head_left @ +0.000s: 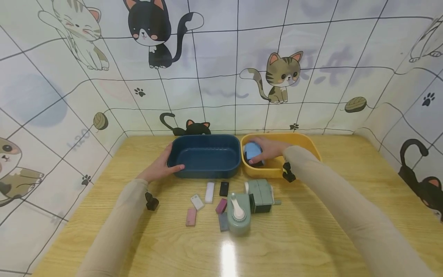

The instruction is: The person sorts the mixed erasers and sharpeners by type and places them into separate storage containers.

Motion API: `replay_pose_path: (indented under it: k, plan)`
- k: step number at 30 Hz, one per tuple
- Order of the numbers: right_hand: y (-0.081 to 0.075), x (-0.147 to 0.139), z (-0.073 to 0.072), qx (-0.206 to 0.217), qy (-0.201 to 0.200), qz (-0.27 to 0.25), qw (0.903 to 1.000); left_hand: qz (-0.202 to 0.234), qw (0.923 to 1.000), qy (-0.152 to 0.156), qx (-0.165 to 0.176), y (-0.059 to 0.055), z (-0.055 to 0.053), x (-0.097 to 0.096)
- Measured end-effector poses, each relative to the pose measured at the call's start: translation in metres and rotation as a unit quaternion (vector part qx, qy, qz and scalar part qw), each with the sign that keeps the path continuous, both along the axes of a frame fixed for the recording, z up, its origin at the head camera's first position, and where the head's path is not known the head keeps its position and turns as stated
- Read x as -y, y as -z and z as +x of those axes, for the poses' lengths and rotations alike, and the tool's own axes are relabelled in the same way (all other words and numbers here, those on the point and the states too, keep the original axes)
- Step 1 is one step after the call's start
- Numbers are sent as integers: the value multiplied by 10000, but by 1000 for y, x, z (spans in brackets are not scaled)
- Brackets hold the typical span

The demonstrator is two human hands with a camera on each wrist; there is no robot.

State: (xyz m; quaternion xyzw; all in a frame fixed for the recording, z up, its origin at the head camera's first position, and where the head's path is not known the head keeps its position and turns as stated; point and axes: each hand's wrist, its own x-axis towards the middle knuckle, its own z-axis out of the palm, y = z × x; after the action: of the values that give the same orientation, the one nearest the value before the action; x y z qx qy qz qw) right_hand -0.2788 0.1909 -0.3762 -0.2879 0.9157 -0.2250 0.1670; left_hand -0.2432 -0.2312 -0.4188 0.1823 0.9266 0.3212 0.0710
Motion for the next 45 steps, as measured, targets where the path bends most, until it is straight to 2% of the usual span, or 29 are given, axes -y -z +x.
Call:
replay_pose_path:
  k: [9,12,15,21,27,33,38,41,45]
  plan:
    - [2,-1,0,527,196,98,9984,19,10000,-26,-7,-1,1,0]
    - [4,-2,1,559,230,49,9982,17,10000,-7,-3,0,2,0]
    - [5,-3,1,489,200,-60,9986,6,10000,2,5,-1,2,-1]
    - [7,-3,-1,127,-185,-394,9990,7,10000,-34,11,-1,2,0]
    - [5,-2,3,-274,-164,-329,9989,18,10000,-28,26,-1,1,-1]
    - [-7,5,17,-896,-347,-325,9948,20,10000,-54,-6,1,1,-2]
    - [-17,10,36,-1271,-451,-309,9904,66,10000,-74,-8,1,1,-2]
    - [-19,13,49,-1581,-636,-393,9846,114,9999,-82,-19,1,1,-2]
    - [-19,15,66,-1727,-884,-594,9792,157,9998,-51,-57,2,1,-1]
